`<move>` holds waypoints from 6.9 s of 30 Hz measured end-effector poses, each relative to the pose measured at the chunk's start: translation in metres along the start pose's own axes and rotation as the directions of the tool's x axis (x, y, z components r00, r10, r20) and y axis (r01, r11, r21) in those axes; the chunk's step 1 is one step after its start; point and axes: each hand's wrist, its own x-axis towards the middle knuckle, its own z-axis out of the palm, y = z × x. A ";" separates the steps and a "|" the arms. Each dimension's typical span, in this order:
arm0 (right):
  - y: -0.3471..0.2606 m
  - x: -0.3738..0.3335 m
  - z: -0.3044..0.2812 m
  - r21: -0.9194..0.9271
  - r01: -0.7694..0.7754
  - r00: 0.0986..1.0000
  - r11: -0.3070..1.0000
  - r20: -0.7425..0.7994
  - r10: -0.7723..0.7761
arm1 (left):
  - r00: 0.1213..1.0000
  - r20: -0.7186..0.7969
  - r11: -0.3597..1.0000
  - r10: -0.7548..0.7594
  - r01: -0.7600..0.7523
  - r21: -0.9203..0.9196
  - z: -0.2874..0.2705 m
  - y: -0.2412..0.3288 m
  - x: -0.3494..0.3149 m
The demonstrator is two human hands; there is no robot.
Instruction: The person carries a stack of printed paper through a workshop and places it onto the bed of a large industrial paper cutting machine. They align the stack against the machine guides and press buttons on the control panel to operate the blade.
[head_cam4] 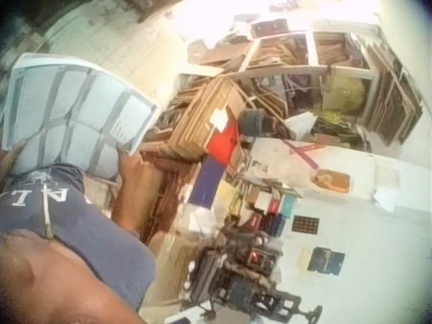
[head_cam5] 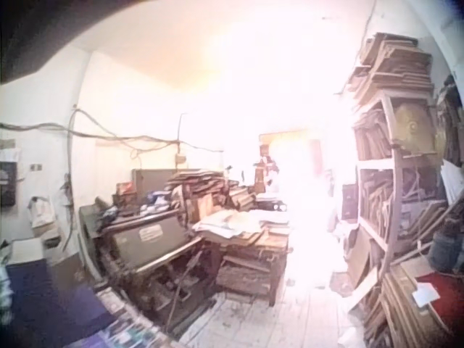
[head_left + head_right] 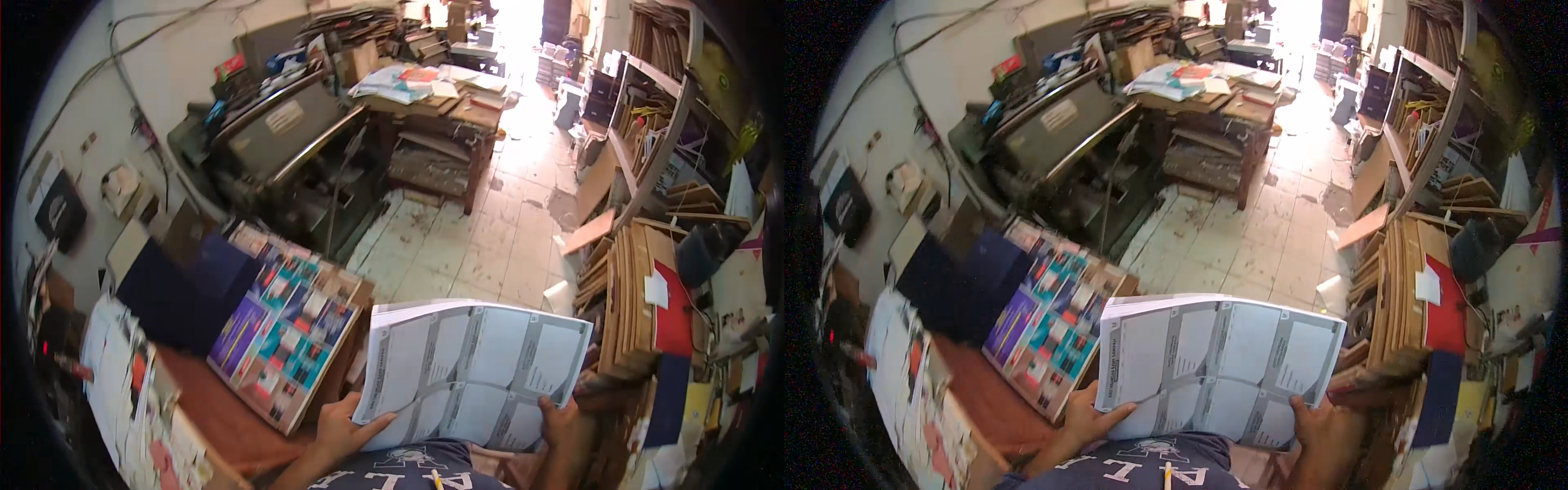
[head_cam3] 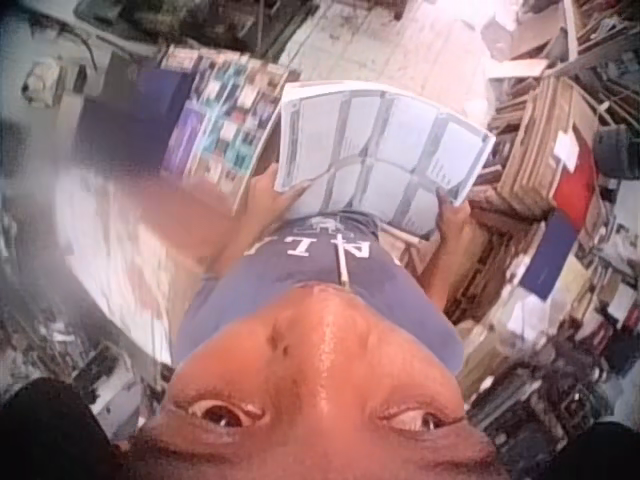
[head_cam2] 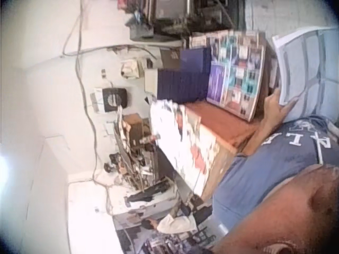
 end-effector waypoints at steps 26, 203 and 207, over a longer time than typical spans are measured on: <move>-0.145 0.978 -0.069 -0.179 -0.067 0.893 0.982 -0.449 -0.022 | 0.893 0.444 0.975 0.072 0.030 -0.220 0.485 0.126 1.112; -0.716 4.831 0.658 -0.711 -0.056 0.323 0.701 0.652 0.686 | 0.272 -0.749 0.093 0.604 0.910 0.405 0.891 0.360 4.405; -0.791 4.828 0.638 -0.656 0.307 0.550 0.690 0.713 0.434 | 0.305 -0.726 -0.053 0.616 0.936 0.348 0.893 0.375 4.398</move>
